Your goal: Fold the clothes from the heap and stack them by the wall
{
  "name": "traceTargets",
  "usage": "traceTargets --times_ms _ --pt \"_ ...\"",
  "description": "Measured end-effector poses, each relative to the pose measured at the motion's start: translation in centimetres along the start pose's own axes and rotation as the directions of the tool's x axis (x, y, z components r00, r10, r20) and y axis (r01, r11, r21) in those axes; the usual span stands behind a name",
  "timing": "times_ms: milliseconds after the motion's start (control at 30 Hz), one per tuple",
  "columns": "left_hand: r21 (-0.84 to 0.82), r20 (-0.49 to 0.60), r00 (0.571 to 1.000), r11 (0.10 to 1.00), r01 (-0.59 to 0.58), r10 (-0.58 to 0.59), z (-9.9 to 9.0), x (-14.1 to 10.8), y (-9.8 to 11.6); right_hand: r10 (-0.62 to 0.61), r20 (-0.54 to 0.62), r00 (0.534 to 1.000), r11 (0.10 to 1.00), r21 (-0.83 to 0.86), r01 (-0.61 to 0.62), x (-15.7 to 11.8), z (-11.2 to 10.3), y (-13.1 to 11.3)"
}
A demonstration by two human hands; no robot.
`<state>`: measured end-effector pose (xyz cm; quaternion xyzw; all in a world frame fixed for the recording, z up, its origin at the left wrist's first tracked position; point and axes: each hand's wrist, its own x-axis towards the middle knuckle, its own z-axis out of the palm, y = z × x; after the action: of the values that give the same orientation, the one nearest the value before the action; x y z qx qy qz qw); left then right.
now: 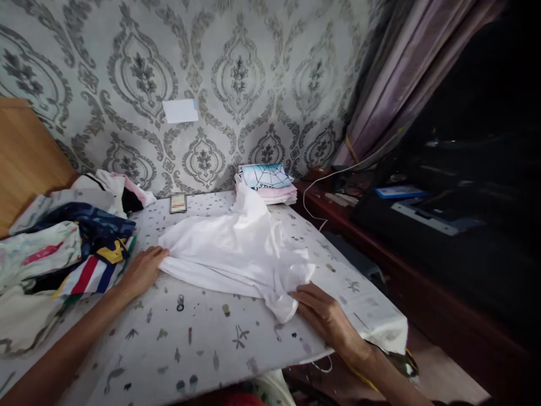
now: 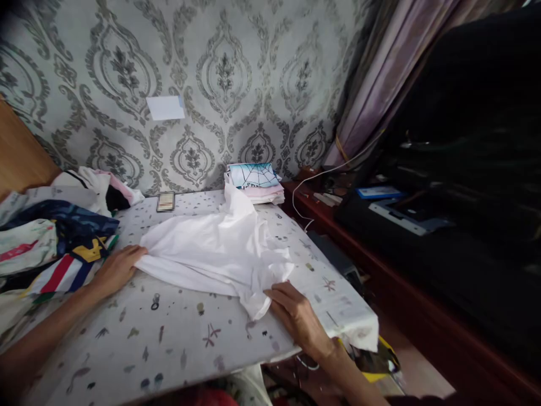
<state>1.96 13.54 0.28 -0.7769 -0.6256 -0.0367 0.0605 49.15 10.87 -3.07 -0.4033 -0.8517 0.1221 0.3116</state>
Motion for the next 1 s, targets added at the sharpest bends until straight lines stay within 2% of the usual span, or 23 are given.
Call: traceTargets --times_ms 133,233,300,367,467,567,600,633,667,767,800,833,900,1000 --pt "-0.115 -0.071 0.995 0.992 0.057 -0.065 -0.6 -0.5 -1.2 0.063 -0.019 0.998 0.998 0.015 -0.063 0.1 -0.9 -1.1" --pt "-0.201 -0.164 0.983 0.978 0.052 -0.086 -1.2 -0.9 -2.1 0.065 -0.020 0.998 0.997 0.035 -0.065 -0.2 -1.9 -1.8" --pt "-0.238 -0.201 0.977 0.971 0.021 -0.070 -1.2 -1.5 -2.6 0.058 0.043 0.997 0.997 0.051 -0.061 -1.0 -2.4 -1.9" --pt "-0.264 -0.179 0.983 0.964 -0.005 -0.044 -1.1 -2.4 -3.2 0.056 0.141 0.988 0.996 0.063 -0.065 -1.9 -2.8 -2.1" --pt "-0.267 -0.059 0.998 0.964 -0.009 -0.007 -0.8 -3.6 -4.0 0.106 0.329 0.938 0.988 0.074 -0.138 -2.5 -3.9 -2.8" --pt "-0.217 0.016 1.000 0.976 0.015 -0.012 -1.0 -4.1 -4.3 0.185 0.538 0.823 0.961 0.076 -0.266 -1.5 -5.6 -4.2" --pt "-0.207 0.011 1.000 0.978 0.023 -0.022 -1.2 -4.0 -4.1 0.204 0.585 0.785 0.951 0.073 -0.301 -0.9 -6.0 -4.6" --pt "-0.207 -0.004 0.999 0.978 0.030 -0.031 -1.4 -3.8 -3.6 0.217 0.596 0.773 0.946 0.068 -0.318 -0.3 -6.3 -4.9" --pt "-0.221 -0.023 0.999 0.975 0.028 -0.034 -1.6 -3.6 -2.7 0.227 0.571 0.789 0.947 0.060 -0.316 0.4 -6.3 -5.0" --pt "-0.309 -0.026 0.999 0.950 -0.047 0.041 -2.3 -2.7 1.2 0.158 0.332 0.930 0.986 -0.008 -0.165 2.0 -5.0 -4.4" --pt "-0.336 -0.005 0.995 0.937 -0.093 0.097 -2.4 -2.5 2.7 0.106 0.270 0.957 0.994 -0.051 -0.095 2.2 -4.4 -4.0" --pt "-0.354 0.019 0.987 0.924 -0.145 0.162 -2.5 -2.3 4.2 0.057 0.257 0.965 0.995 -0.090 -0.035 2.3 -3.8 -3.6" --pt "-0.360 0.062 0.959 0.902 -0.236 0.276 -2.4 -1.9 6.5 0.029 0.314 0.949 0.988 -0.150 0.019 1.9 -3.1 -2.8" --pt "-0.313 0.122 0.931 0.903 -0.294 0.345 -1.8 -1.5 7.7 0.135 0.395 0.909 0.979 -0.196 -0.060 0.3 -3.6 -2.2"
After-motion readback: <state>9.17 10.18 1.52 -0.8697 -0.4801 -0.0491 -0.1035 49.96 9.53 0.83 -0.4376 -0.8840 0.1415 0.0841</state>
